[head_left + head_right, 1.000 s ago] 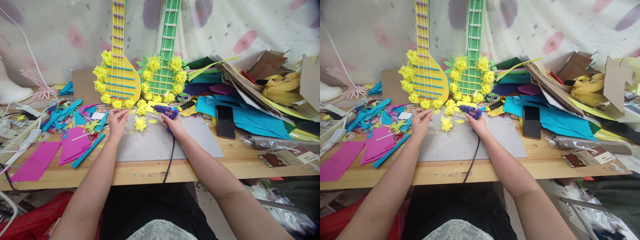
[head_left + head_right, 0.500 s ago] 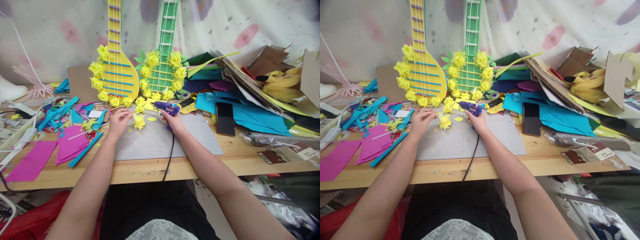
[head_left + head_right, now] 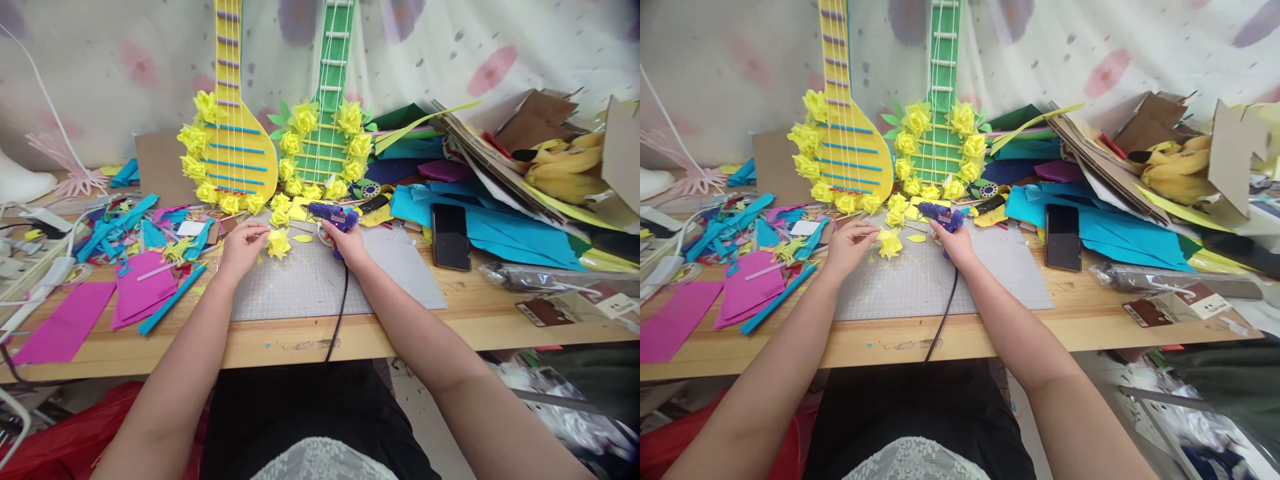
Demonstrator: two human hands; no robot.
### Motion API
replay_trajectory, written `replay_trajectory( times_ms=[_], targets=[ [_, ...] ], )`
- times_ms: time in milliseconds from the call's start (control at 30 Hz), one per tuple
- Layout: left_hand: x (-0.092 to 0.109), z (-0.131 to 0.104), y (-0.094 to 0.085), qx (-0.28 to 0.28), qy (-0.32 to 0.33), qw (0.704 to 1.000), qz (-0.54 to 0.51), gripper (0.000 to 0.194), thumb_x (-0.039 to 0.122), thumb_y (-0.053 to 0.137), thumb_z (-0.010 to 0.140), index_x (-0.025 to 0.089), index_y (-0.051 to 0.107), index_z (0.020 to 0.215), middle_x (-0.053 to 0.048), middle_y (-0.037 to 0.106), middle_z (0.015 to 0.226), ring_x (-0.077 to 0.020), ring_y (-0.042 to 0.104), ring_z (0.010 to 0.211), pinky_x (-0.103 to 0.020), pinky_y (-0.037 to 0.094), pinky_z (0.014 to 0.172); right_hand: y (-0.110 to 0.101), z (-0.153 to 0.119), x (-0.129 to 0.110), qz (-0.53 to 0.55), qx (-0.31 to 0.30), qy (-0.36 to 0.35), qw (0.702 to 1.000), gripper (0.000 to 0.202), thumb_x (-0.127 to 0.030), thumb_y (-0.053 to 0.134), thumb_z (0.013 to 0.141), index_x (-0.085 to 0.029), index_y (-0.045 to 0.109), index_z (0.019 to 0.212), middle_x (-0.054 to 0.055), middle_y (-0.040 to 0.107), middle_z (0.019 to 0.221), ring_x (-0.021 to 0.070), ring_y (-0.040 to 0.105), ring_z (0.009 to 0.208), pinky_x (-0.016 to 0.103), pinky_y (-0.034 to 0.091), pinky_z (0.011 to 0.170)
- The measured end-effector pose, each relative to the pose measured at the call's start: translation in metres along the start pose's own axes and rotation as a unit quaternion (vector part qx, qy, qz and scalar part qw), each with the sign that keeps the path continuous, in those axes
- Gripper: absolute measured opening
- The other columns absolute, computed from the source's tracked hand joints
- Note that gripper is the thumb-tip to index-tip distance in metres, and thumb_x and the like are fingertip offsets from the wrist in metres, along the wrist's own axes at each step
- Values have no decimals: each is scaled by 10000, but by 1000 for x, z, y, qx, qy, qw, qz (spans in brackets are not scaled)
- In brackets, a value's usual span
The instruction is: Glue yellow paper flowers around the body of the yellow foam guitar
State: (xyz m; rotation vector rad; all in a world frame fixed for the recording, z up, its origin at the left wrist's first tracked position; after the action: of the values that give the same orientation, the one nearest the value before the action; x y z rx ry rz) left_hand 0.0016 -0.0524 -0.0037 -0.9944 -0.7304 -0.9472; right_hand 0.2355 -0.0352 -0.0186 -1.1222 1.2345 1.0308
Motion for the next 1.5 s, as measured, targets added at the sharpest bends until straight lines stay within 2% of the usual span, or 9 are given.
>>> replay_trajectory(
  times_ms=[67, 200, 400, 667, 833, 1000, 1100, 1300, 1500],
  targets=[
    [0, 0, 0, 5, -27, 999, -30, 226, 349, 704, 636, 174, 729, 776, -55, 661, 892, -160, 616, 776, -322, 556, 712, 0, 0, 0, -2, 0, -2, 1000, 390, -551, 681, 636, -179, 567, 660, -8, 578, 545, 64, 413, 398, 222, 336, 388],
    [0, 0, 1, 26, -127, 984, -120, 344, 309, 746, 573, 151, 702, 876, -46, 657, 877, -116, 584, 635, -323, 549, 660, 0, 1, 1, -7, 3, -6, 1000, 395, -558, 678, 632, -182, 555, 637, -6, 577, 541, 66, 406, 398, 226, 333, 386],
    [8, -1, 3, 26, -187, 975, -115, 408, 219, 751, 522, 155, 644, 911, -44, 629, 932, -99, 563, 637, -261, 505, 566, -1, 3, 5, -15, 5, -10, 1000, 403, -567, 677, 633, -182, 558, 631, 3, 587, 554, 77, 431, 422, 234, 362, 415],
    [3, -1, 4, 9, -165, 985, -53, 468, 207, 742, 513, 173, 595, 955, -25, 606, 941, -62, 501, 563, -228, 446, 530, 0, 1, 2, -15, 4, -3, 1000, 402, -567, 676, 625, -181, 573, 664, 2, 587, 558, 78, 423, 420, 240, 359, 415],
    [-2, -1, 5, 13, -151, 988, -21, 446, 217, 720, 530, 182, 586, 954, -18, 610, 928, -63, 485, 569, -241, 447, 590, 0, 0, 1, -16, 2, -6, 1000, 404, -567, 677, 625, -179, 576, 679, -1, 586, 559, 77, 426, 423, 236, 361, 419],
    [-6, 1, 8, 47, -117, 992, -4, 414, 215, 690, 566, 199, 579, 964, -27, 613, 966, -103, 551, 689, -281, 464, 719, 0, -1, 0, -15, 1, -6, 1000, 396, -565, 674, 633, -186, 561, 658, -7, 578, 542, 74, 423, 412, 232, 360, 411],
    [-9, 2, 11, 65, -118, 991, 2, 396, 235, 694, 581, 202, 575, 957, -34, 610, 970, -131, 570, 755, -306, 465, 759, 0, 0, 1, -14, 3, -8, 1000, 399, -570, 675, 634, -189, 556, 646, -7, 579, 539, 74, 426, 413, 231, 365, 413],
    [-10, 1, 18, 51, -128, 990, -1, 473, 229, 744, 529, 204, 561, 964, -39, 598, 945, -154, 564, 801, -321, 472, 772, -1, 0, 2, -9, 2, -8, 1000, 401, -571, 674, 637, -188, 553, 627, -5, 576, 537, 75, 427, 411, 231, 363, 410],
    [-9, 0, 23, 40, -122, 992, 11, 485, 203, 711, 539, 211, 539, 993, -31, 585, 937, -148, 556, 773, -304, 476, 729, -1, -2, -1, -7, 3, -2, 1000, 395, -558, 677, 640, -189, 541, 605, -12, 563, 521, 66, 410, 396, 223, 348, 396]
  ],
)
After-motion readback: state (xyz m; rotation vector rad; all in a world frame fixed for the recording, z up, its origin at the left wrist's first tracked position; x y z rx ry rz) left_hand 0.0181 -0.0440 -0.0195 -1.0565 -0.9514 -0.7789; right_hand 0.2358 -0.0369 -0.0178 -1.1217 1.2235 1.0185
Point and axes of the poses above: each hand's wrist, its own z-axis towards the middle knuckle, its own y-axis out of the palm, x = y × z, the point moved 1 cm from there along z, towards the middle knuckle
